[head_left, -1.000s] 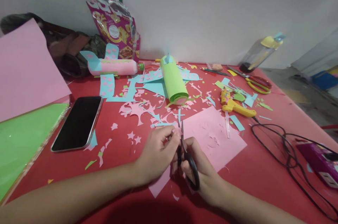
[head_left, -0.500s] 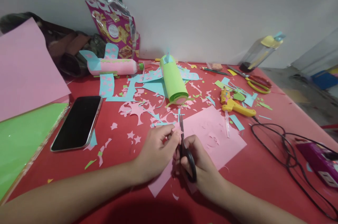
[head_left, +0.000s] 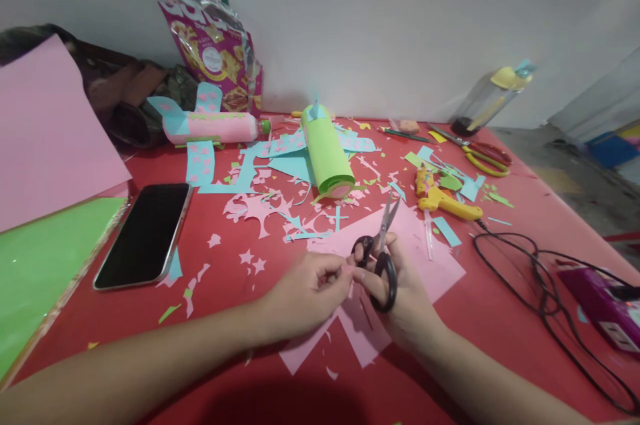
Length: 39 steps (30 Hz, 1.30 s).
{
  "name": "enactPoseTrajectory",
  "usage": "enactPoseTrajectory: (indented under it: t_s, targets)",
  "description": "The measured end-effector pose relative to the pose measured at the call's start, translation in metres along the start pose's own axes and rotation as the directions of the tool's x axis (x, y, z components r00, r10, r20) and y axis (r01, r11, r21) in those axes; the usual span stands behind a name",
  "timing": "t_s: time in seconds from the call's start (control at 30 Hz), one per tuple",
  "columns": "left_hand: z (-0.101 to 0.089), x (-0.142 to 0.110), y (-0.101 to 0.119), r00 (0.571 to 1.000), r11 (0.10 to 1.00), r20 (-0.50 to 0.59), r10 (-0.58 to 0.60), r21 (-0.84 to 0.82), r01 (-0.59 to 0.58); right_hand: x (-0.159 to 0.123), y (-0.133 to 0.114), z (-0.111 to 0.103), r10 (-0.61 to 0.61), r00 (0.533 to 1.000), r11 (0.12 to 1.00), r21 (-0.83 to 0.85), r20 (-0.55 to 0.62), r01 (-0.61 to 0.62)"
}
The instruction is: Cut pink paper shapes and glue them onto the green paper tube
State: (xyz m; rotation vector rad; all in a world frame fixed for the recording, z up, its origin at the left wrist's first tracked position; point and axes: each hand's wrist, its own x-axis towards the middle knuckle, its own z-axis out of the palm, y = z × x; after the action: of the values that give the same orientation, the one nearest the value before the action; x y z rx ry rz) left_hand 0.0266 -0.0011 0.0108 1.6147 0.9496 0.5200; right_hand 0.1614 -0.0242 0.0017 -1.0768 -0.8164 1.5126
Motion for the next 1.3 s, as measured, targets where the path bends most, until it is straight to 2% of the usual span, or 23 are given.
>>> enactPoseTrajectory:
  t_s: [0.27,0.47,0.73,0.87,0.97,1.3]
  targets:
    - [-0.007,0.004,-0.002,0.996,0.997,0.09,-0.004,0.076,-0.003,0.0,0.001,-0.004,-0.005,1.0,0.999,-0.031,0.008,0.006]
    - [-0.013,0.007,-0.001,0.998,0.988,0.04,-0.052,0.147,0.046,0.001,0.0,-0.002,0.019,0.999,0.997,-0.07,-0.03,-0.021]
    - [-0.016,0.009,-0.001,0.997,0.988,0.032,-0.066,0.142,0.061,0.001,0.002,-0.001,0.025,0.999,0.997,-0.077,-0.042,-0.029]
    - [-0.018,0.009,-0.002,0.998,0.995,0.012,-0.058,0.087,0.056,0.002,0.002,-0.002,-0.005,0.996,0.994,-0.108,-0.084,-0.004]
    - [-0.017,0.009,-0.002,0.998,0.997,0.041,-0.043,0.063,0.04,0.001,0.002,-0.003,-0.025,0.993,0.992,-0.128,-0.112,0.01]
    - [-0.013,0.009,-0.004,0.998,0.985,0.063,-0.02,0.173,0.009,0.0,0.003,-0.005,-0.033,0.992,0.994,-0.105,-0.118,0.021]
